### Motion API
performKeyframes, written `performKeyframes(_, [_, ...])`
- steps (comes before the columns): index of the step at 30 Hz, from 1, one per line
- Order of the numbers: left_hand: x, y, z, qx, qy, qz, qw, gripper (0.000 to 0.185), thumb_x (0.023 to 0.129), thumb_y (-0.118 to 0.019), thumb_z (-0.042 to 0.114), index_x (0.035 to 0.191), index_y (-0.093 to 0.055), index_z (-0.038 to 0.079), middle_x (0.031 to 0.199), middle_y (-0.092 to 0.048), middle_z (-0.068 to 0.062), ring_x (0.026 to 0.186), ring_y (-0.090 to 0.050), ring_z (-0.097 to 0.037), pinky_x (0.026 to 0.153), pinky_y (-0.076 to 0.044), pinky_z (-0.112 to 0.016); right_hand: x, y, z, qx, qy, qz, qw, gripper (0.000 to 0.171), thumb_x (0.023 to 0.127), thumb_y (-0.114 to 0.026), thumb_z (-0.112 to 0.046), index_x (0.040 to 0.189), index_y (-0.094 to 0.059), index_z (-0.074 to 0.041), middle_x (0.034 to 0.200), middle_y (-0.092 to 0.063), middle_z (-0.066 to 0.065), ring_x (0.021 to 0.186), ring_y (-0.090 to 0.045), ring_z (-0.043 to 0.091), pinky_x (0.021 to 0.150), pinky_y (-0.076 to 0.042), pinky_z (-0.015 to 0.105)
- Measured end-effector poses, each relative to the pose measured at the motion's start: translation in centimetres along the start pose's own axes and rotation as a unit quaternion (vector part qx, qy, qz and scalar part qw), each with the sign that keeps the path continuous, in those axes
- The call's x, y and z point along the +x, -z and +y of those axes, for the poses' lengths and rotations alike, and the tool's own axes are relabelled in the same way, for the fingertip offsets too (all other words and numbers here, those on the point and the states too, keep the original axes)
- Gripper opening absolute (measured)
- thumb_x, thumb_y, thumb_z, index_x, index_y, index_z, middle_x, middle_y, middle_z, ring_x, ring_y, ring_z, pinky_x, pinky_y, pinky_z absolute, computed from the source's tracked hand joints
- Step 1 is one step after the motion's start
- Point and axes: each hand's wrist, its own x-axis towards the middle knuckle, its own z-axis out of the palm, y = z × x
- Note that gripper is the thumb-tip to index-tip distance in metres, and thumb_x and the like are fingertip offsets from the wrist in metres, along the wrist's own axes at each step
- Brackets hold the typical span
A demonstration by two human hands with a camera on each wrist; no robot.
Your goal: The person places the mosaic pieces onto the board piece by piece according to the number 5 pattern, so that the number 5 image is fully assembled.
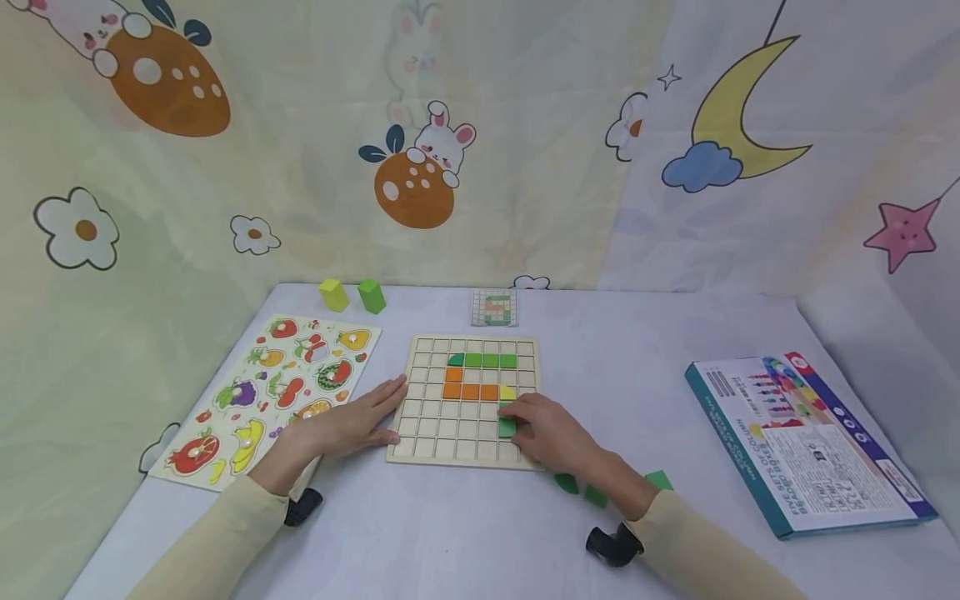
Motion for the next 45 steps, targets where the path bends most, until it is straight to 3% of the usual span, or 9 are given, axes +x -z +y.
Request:
performKeyframes(10, [0.0,0.0,0.1,0.001,0.003,-0.003,1.0000,0.084,0.093,-0.056,0.047,0.157,-0.011,0.015,0.165,-0.002,0.000,0.153,-0.005,-0.023,0.121,-0.022,-0.045,-0.3,0.4,0.2,-0.014,-0.022,0.005,1.000,0.034,0.084,-0.073,-0.010,0.118,-0.069,-0.011,0.112,-0.067,0.000,0.097,-0.061,0.012,0.082,-0.054,0.028])
performKeyframes(15, [0.0,0.1,0.1,0.005,0.005,-0.004,1.0000,0.084,0.093,-0.055,0.047,0.157,-0.010,0.016,0.166,-0.002,0.000,0.153,-0.005,-0.023,0.121,-0.022,-0.045,-1.1,2.3,1.0,-0.011,-0.039,0.023,0.999,0.034,0.087,-0.071,-0.012,0.121,-0.067,-0.012,0.112,-0.068,-0.002,0.096,-0.061,0.013,0.084,-0.054,0.033])
performKeyframes(26, [-0.1,0.1,0.1,0.003,0.000,-0.005,1.0000,0.084,0.094,-0.055,0.047,0.157,-0.010,0.014,0.165,-0.002,-0.002,0.153,-0.005,-0.025,0.120,-0.023,-0.046,-4.4,6.4,4.3,-0.052,-0.043,0.080,0.995,0.040,0.081,-0.075,-0.003,0.120,-0.067,-0.009,0.107,-0.070,0.004,0.093,-0.064,0.020,0.081,-0.057,0.043])
performKeyframes(32, [-0.2,0.3,0.2,0.002,-0.005,-0.004,1.0000,0.084,0.094,-0.055,0.046,0.157,-0.010,0.014,0.165,-0.002,-0.002,0.153,-0.005,-0.025,0.120,-0.022,-0.046,-8.0,8.0,6.5,-0.053,-0.063,0.047,0.995,0.037,0.083,-0.074,-0.009,0.119,-0.067,-0.015,0.111,-0.070,-0.002,0.095,-0.063,0.016,0.080,-0.057,0.034])
performKeyframes(36, [-0.2,0.3,0.1,0.002,-0.002,-0.006,1.0000,0.084,0.094,-0.055,0.046,0.157,-0.009,0.014,0.165,-0.001,-0.001,0.153,-0.004,-0.024,0.120,-0.022,-0.046,-10.8,8.4,7.6,-0.043,-0.076,0.012,0.996,0.037,0.082,-0.077,-0.017,0.118,-0.068,-0.021,0.113,-0.069,-0.007,0.098,-0.061,0.005,0.081,-0.055,0.025])
performKeyframes(45, [-0.1,0.1,0.0,0.002,-0.003,-0.007,1.0000,0.084,0.095,-0.054,0.047,0.157,-0.008,0.015,0.165,0.000,-0.001,0.153,-0.003,-0.024,0.121,-0.022,-0.045,-14.4,7.4,8.6,-0.040,-0.060,-0.002,0.997,0.044,0.074,-0.082,-0.029,0.116,-0.068,-0.027,0.114,-0.067,-0.010,0.107,-0.052,-0.013,0.084,-0.048,0.010])
